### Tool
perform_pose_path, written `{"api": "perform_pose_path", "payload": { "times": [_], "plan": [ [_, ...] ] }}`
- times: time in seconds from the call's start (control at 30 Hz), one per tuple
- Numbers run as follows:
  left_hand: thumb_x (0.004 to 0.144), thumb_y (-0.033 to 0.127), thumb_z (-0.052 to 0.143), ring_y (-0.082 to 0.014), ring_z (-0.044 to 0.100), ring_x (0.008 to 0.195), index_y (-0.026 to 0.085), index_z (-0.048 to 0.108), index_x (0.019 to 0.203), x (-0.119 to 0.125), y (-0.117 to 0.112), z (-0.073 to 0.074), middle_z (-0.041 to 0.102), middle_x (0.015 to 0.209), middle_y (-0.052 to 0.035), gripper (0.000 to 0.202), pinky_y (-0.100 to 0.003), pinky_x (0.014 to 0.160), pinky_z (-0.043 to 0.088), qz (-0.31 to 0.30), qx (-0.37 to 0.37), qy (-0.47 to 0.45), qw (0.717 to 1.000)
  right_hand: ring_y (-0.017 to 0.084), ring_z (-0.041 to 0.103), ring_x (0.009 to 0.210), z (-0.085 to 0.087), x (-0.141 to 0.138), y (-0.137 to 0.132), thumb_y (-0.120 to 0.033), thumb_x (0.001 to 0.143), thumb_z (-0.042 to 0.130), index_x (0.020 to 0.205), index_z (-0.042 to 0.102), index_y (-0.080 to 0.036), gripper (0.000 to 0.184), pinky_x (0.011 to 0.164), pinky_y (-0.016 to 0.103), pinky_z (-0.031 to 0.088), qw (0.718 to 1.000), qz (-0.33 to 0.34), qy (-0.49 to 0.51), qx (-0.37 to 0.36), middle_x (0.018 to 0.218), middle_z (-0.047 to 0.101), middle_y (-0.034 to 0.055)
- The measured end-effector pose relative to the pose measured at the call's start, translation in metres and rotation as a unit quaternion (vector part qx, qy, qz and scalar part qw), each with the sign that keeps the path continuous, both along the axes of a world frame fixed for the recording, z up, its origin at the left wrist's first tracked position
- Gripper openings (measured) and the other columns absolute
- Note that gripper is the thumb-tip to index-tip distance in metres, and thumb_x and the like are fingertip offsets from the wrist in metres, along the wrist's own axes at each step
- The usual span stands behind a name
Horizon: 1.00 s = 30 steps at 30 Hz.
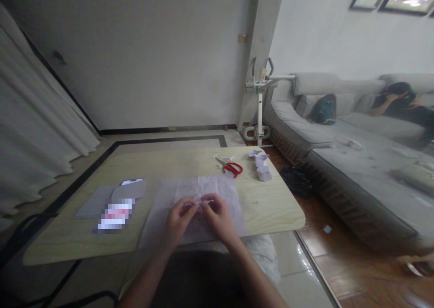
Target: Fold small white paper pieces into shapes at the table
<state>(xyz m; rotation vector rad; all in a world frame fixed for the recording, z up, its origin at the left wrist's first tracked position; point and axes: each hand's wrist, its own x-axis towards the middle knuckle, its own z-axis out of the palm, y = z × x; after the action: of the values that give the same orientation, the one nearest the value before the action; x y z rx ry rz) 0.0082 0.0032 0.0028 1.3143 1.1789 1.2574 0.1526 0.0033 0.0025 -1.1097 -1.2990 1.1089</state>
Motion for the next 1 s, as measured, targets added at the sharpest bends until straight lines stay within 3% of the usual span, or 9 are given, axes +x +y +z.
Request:
{"api": "perform_pose_path", "payload": {
  "times": [0.3,0.53,1.0],
  "plan": [
    [0.076,0.038,0.067,-0.0219,0.068,0.086,0.016,0.069,0.076,-0.003,0.001,-0.003,0.067,0.109,-0.0101,0.022,-0.028,0.072,0.053,0.018,0.001,0.016,1.000,0.013,0.054,0.053,0.002,-0.001,-0.001,-0.032,0.081,0.061,0.094,0.062,-0.023,0.016,0.049,0.022,0.043,1.000,0.006,0.010,-0.011,0.063,0.058,-0.0032],
    [0.074,0.036,0.070,-0.0176,0.066,0.071,0.017,0.065,0.087,0.000,0.000,0.002,0.068,0.076,-0.0022,0.024,-0.025,0.065,0.052,0.018,-0.012,-0.013,1.000,0.017,0.062,0.067,0.007,-0.001,0.001,-0.030,0.076,0.063,0.089,0.065,-0.023,0.014,0.060,0.025,0.050,0.997,-0.050,-0.061,0.012,0.075,0.066,-0.0002],
    [0.077,0.032,0.067,-0.0149,0.067,0.066,0.017,0.063,0.090,0.000,-0.002,0.005,0.070,0.079,-0.0016,0.021,-0.024,0.063,0.053,0.034,-0.014,-0.042,0.998,0.021,0.061,0.074,0.009,0.000,0.000,-0.031,0.076,0.063,0.079,0.061,-0.025,0.007,0.068,0.032,0.051,0.994,-0.085,-0.060,0.021,0.078,0.067,0.0021]
  ]
}}
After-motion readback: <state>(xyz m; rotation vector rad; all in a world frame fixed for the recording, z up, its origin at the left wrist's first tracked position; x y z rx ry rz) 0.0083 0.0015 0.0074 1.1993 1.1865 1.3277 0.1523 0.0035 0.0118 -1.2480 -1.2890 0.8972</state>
